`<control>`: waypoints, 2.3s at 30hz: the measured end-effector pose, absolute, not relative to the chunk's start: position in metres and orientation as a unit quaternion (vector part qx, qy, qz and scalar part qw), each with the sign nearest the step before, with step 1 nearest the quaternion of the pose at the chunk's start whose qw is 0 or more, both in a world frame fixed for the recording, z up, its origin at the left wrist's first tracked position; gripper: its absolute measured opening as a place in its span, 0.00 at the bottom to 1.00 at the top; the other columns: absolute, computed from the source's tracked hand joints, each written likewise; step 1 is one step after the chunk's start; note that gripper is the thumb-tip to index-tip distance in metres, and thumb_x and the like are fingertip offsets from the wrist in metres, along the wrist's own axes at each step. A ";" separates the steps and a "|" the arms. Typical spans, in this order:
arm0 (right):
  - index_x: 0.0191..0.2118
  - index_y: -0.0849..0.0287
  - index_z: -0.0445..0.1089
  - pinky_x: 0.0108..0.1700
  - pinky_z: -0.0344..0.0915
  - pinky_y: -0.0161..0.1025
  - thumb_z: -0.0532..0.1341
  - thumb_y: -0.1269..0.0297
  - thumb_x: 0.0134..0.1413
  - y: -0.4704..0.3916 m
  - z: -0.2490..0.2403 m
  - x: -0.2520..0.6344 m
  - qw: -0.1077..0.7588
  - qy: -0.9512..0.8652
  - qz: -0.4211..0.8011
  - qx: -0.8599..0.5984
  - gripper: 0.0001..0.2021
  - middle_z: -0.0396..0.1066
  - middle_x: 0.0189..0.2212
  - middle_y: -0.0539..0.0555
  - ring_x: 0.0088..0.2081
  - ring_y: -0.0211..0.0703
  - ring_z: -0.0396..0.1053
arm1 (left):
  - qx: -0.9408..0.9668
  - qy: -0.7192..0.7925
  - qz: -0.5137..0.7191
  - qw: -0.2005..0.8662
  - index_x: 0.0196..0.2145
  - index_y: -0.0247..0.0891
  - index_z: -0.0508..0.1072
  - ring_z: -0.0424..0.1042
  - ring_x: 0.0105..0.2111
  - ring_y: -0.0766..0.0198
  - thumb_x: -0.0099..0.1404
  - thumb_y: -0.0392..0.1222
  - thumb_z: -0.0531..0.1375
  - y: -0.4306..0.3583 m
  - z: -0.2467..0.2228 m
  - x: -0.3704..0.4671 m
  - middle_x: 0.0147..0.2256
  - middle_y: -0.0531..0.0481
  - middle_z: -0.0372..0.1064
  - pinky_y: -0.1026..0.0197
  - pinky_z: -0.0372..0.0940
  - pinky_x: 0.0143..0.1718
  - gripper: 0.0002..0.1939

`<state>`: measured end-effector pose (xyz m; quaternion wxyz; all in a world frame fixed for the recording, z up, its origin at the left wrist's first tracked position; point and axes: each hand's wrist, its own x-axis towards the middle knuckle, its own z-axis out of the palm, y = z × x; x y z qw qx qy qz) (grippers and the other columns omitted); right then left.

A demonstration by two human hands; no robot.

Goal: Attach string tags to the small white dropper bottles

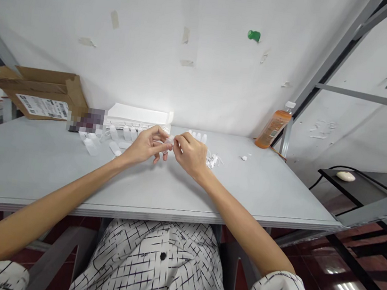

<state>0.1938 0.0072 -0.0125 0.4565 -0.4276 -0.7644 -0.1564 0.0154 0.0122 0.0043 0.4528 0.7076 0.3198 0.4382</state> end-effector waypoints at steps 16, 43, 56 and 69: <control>0.39 0.55 0.77 0.27 0.58 0.35 0.54 0.66 0.66 0.005 -0.011 0.192 0.462 -0.780 -0.129 -0.402 0.12 0.78 0.36 0.55 0.29 0.37 0.73 | 0.722 0.337 0.437 0.417 0.39 0.40 0.63 0.76 0.22 0.64 0.58 0.49 0.68 0.006 0.010 0.016 0.31 0.52 0.69 0.69 0.65 0.16 0.20; 0.38 0.57 0.63 0.32 0.61 0.36 0.52 0.70 0.66 0.000 -0.010 0.186 0.463 -0.790 0.006 -0.403 0.05 0.70 0.37 0.55 0.34 0.41 0.69 | 0.723 0.352 0.495 0.328 0.37 0.38 0.63 0.77 0.23 0.64 0.58 0.49 0.67 0.008 -0.004 0.023 0.31 0.53 0.69 0.68 0.68 0.17 0.19; 0.43 0.56 0.70 0.34 0.73 0.38 0.55 0.59 0.66 0.002 -0.001 0.192 0.575 -0.719 0.131 -0.368 0.10 0.71 0.43 0.56 0.38 0.42 0.75 | 0.616 0.241 0.488 0.569 0.42 0.39 0.60 0.78 0.29 0.58 0.59 0.44 0.66 0.010 0.013 0.016 0.32 0.50 0.75 0.53 0.75 0.30 0.19; 0.36 0.58 0.76 0.38 0.72 0.40 0.62 0.63 0.57 -0.003 0.000 0.184 0.515 -0.737 0.236 -0.369 0.07 0.79 0.33 0.54 0.37 0.44 0.76 | 0.532 0.267 0.410 0.691 0.39 0.43 0.60 0.53 0.16 0.73 0.60 0.42 0.58 0.010 0.018 0.011 0.22 0.58 0.58 0.72 0.47 0.16 0.11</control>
